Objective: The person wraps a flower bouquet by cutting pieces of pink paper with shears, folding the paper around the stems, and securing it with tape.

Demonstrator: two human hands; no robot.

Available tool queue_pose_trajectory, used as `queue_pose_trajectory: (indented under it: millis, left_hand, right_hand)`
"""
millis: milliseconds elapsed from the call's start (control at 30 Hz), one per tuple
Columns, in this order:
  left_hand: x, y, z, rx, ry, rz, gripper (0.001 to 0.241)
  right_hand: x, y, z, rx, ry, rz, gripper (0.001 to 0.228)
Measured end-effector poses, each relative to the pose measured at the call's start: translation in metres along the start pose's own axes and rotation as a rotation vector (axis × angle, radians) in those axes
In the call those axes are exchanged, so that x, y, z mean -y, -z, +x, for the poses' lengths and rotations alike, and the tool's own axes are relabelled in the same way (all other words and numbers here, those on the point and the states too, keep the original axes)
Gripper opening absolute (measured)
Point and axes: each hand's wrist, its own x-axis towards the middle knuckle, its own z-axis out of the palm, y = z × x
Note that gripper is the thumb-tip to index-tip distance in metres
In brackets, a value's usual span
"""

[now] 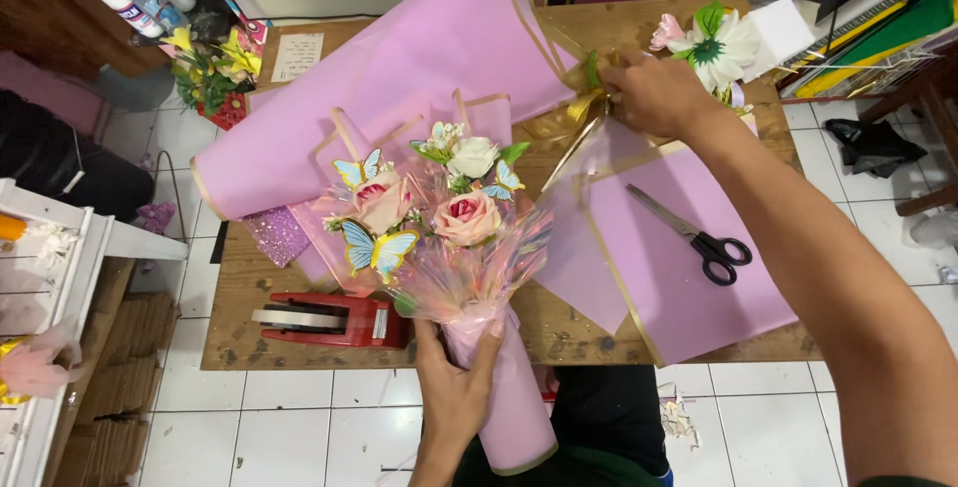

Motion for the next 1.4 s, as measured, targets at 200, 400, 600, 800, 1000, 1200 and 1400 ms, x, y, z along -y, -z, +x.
queue_pose_trajectory:
  millis: [200,400,600,800,1000,1200,1400]
  left_hand:
    - [0.002,0.001,0.002,-0.008,0.002,-0.030,0.074]
    - [0.015,-0.001,0.004,-0.024,0.043,0.002,0.078]
    - [0.015,-0.001,0.005,-0.030,0.043,0.011,0.085]
    - [0.012,0.000,0.008,0.001,0.094,0.079,0.066]
    - [-0.006,-0.008,0.014,0.021,0.099,0.158,0.058]
    - [-0.008,-0.010,0.022,0.050,0.176,0.173,0.076]
    - [-0.006,-0.001,-0.004,0.081,-0.036,0.241,0.086]
  right_hand:
    - [-0.009,0.000,0.015,-0.010,0.186,-0.155,0.058]
    - [-0.032,-0.019,0.043,-0.098,0.231,-0.353,0.056]
    - [-0.051,-0.037,0.075,-0.127,0.031,-0.301,0.058]
    - [-0.043,-0.003,0.054,-0.210,0.098,-0.180,0.030]
    - [-0.038,0.022,0.008,0.000,0.157,-0.380,0.058]
    - [-0.002,0.039,-0.105,-0.378,0.001,-0.105,0.038]
    - [0.020,0.025,-0.229,0.085,-0.460,0.289,0.010]
